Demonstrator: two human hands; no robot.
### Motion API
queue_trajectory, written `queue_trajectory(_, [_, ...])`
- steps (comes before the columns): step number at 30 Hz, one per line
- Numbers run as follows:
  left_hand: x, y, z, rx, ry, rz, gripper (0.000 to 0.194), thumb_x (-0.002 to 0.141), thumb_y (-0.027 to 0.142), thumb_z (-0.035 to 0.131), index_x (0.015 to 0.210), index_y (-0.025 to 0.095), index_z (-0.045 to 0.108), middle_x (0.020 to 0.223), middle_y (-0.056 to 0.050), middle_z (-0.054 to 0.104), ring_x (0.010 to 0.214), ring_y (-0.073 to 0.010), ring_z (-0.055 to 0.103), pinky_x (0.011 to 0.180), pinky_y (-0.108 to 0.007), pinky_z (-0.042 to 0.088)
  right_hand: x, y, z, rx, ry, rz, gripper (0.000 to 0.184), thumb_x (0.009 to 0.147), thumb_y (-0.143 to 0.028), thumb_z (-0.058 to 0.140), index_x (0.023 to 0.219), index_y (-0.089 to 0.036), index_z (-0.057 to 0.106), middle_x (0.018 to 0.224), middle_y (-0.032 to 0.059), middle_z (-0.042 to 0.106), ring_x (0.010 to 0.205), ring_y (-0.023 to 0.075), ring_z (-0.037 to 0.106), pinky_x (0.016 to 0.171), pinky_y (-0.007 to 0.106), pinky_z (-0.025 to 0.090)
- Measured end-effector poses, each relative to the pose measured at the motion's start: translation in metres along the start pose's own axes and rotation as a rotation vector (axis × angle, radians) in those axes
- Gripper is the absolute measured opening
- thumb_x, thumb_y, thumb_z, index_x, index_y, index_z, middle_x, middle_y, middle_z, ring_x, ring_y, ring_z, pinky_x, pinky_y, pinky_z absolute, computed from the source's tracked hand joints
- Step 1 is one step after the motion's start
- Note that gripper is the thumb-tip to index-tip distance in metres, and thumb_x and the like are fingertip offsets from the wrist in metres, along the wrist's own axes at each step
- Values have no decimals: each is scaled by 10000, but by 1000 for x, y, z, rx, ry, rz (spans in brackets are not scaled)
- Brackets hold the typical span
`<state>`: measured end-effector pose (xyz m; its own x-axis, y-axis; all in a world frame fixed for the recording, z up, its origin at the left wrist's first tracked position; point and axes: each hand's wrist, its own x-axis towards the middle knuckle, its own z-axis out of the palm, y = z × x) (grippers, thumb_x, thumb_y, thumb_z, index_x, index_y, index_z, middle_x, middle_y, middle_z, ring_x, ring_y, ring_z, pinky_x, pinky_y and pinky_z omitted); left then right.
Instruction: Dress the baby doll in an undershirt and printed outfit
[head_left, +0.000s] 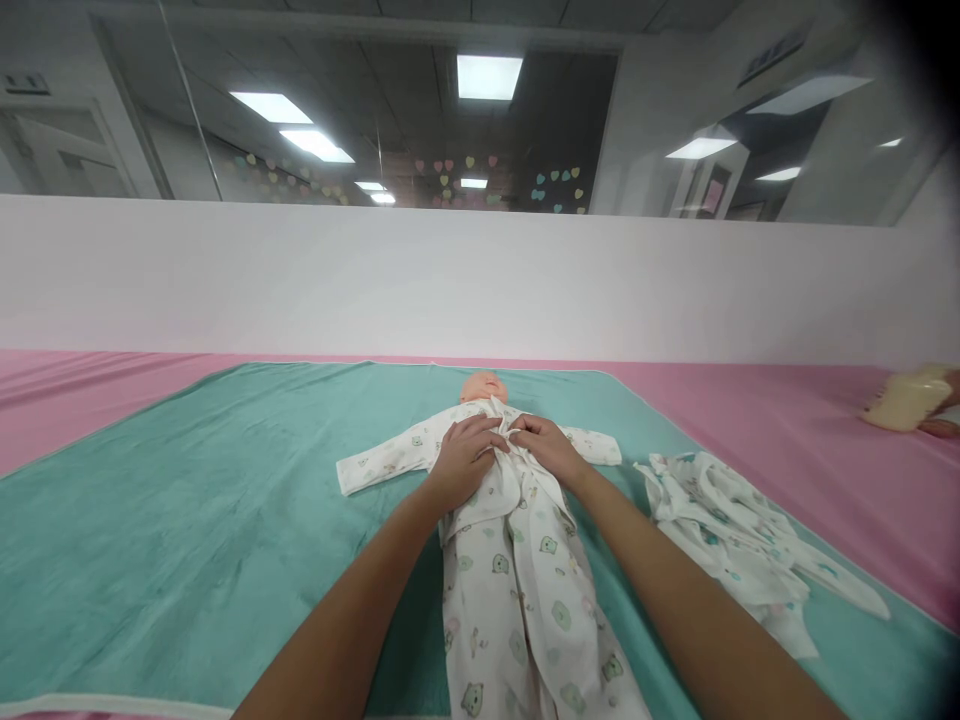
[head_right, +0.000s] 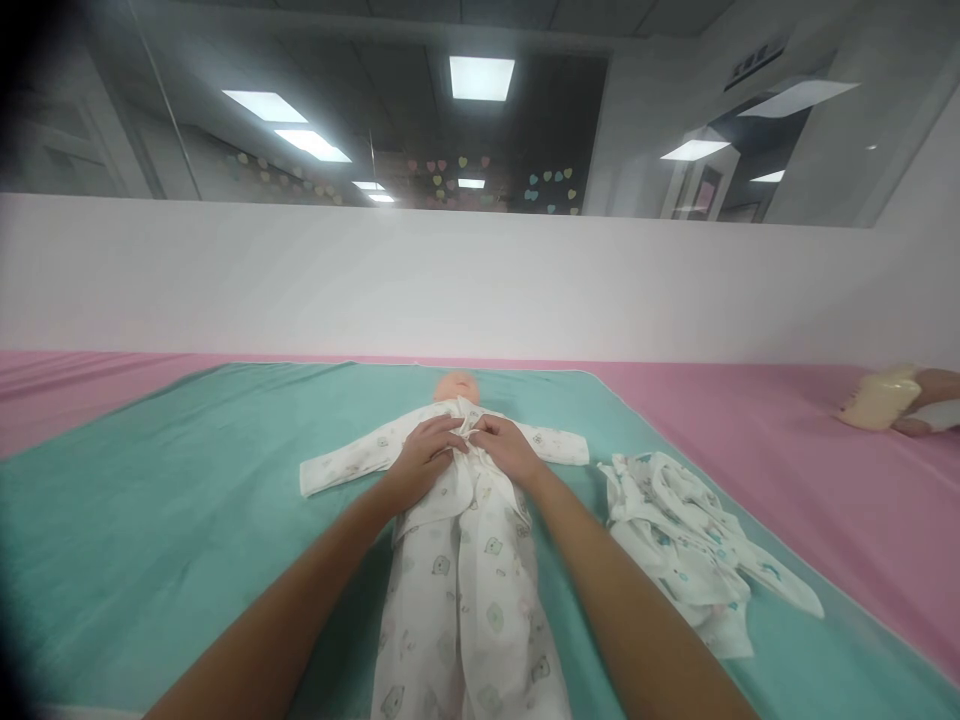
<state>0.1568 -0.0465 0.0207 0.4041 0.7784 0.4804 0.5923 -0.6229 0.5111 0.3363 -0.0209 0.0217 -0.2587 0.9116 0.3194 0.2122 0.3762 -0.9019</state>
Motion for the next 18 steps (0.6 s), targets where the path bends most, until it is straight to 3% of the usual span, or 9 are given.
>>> queue_trajectory(18, [-1, 7, 0, -137, 109, -26, 196, 676, 99, 412, 778, 229, 517, 1246, 17, 524, 1235, -202, 359, 1062, -425, 251, -1, -2, 0, 1, 10, 27, 148, 666, -305, 537, 613, -194, 453, 592, -50, 374, 557, 104, 317, 548, 243, 264])
